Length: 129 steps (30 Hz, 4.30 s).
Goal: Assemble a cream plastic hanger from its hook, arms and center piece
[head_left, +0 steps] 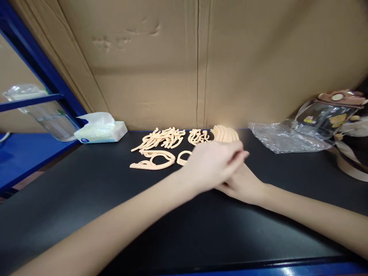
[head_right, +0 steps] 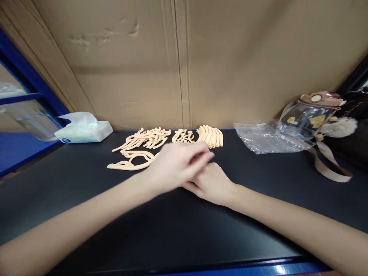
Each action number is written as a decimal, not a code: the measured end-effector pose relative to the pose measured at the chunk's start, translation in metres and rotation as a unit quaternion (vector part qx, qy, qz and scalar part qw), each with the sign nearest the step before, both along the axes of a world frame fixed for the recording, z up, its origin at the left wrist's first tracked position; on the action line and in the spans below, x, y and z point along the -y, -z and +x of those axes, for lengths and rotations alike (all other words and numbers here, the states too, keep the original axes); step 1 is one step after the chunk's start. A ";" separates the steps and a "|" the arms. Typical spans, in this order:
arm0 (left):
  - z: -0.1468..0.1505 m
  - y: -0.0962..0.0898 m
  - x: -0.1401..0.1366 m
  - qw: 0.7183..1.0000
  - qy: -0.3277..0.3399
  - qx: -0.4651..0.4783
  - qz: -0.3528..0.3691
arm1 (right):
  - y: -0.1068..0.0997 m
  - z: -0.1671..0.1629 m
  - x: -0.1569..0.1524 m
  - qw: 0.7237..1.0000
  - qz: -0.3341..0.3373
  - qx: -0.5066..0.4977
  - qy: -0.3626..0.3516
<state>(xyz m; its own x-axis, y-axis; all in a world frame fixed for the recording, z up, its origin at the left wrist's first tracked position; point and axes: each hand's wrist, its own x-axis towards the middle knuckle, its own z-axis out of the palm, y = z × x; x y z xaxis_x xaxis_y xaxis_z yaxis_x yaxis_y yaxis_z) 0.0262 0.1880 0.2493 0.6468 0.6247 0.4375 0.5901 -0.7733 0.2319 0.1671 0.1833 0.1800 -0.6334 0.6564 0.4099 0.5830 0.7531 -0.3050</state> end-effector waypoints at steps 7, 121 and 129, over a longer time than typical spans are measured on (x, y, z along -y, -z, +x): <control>-0.058 0.022 -0.032 0.991 -0.063 0.120 -0.004 | -0.003 -0.001 0.002 0.996 0.050 0.078 0.010; -0.083 0.049 0.012 0.999 -0.023 -0.050 0.000 | -0.003 0.000 0.003 0.990 0.136 0.016 -0.031; -0.083 0.049 0.012 0.998 -0.028 -0.063 0.004 | -0.003 0.000 0.003 0.991 0.129 0.021 -0.019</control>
<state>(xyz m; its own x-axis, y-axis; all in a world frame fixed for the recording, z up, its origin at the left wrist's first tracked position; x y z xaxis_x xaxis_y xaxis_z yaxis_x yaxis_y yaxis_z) -0.0566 0.1763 0.1999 0.6611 0.6576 0.3613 0.6560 -0.7403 0.1470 0.1674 0.1804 0.1825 -0.6759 0.5083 0.5336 0.5611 0.8244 -0.0746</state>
